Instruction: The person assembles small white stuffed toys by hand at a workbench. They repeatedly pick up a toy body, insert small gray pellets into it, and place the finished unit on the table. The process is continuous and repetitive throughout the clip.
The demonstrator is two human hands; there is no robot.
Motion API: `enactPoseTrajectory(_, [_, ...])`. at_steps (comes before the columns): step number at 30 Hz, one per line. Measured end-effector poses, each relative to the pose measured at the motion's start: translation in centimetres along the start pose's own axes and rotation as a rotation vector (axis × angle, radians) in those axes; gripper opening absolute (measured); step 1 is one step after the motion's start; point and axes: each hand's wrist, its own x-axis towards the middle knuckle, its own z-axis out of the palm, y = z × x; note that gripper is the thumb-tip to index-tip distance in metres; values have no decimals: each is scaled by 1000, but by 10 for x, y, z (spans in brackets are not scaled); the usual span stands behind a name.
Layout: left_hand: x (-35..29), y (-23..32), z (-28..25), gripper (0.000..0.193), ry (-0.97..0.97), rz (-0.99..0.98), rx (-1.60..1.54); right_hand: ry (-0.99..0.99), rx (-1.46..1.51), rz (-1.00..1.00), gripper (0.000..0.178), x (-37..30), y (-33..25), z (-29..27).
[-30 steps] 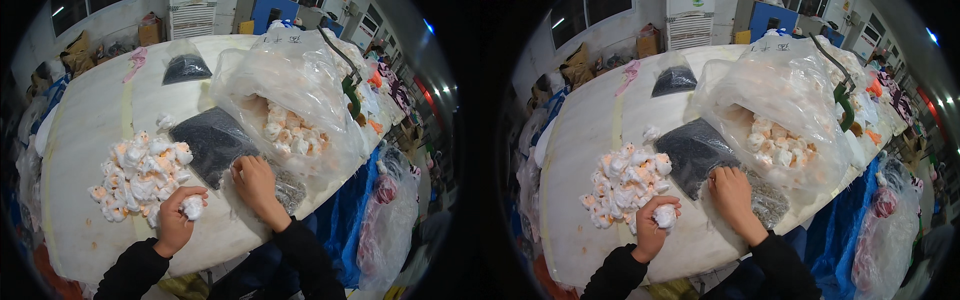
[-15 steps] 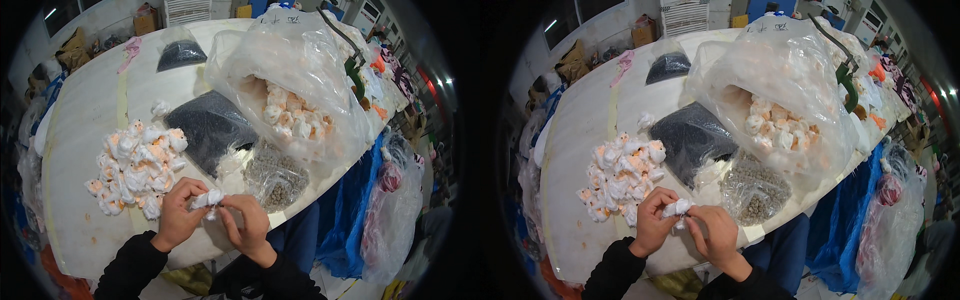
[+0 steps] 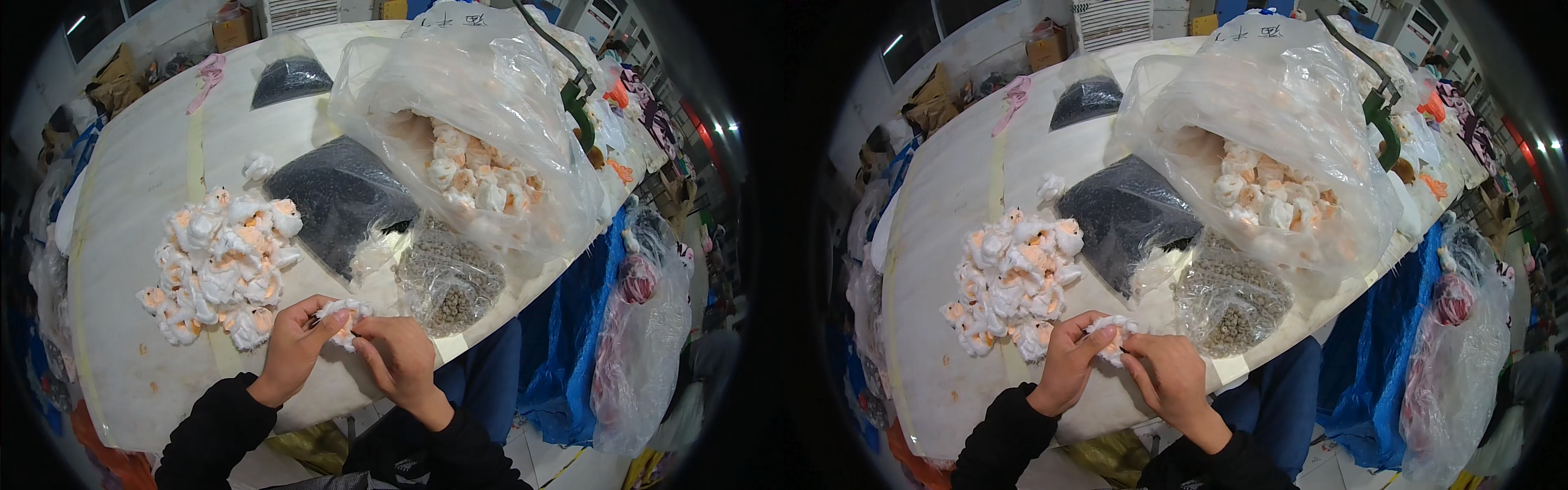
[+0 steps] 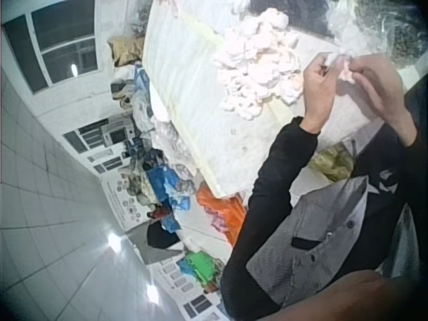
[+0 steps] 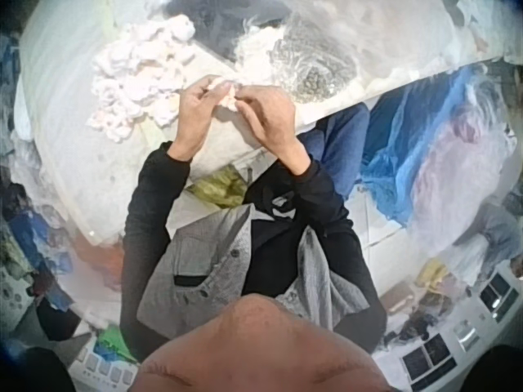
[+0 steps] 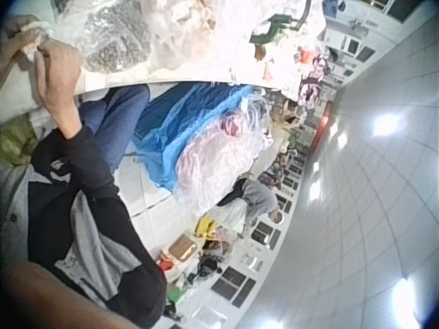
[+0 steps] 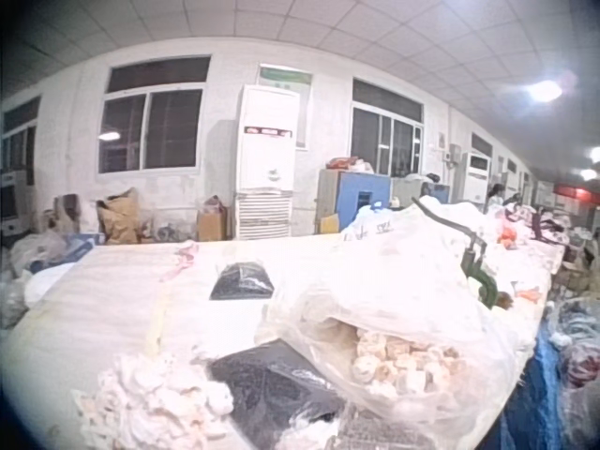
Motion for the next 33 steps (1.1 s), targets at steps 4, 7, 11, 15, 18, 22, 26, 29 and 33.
enactPoseTrajectory(4, [-2,5,5,26,-38,-27,-22,29,24,40,22,-3,1,1])
enactPoseTrajectory(7, [-4,4,6,28,-64,-29,3,56,60,77,19,-7,5,2])
enactPoseTrajectory(11, [-4,0,5,26,-62,13,33,37,55,153,16,-10,5,1])
enactPoseTrajectory(15, [0,4,0,23,-64,-67,71,23,74,148,15,-10,6,2])
enactPoseTrajectory(18, [0,3,0,22,-74,-81,46,31,114,212,14,-13,7,5])
enactPoseTrajectory(22, [1,2,0,22,-86,-78,-1,12,96,199,14,-9,5,2])
enactPoseTrajectory(26, [0,3,-3,21,-113,-146,-132,21,107,198,16,-9,4,0])
enactPoseTrajectory(29, [-1,2,-2,22,-108,-131,-107,25,110,158,18,-7,3,-3])
enactPoseTrajectory(33, [0,4,-1,25,-102,-79,-54,26,121,65,19,-5,3,-4])
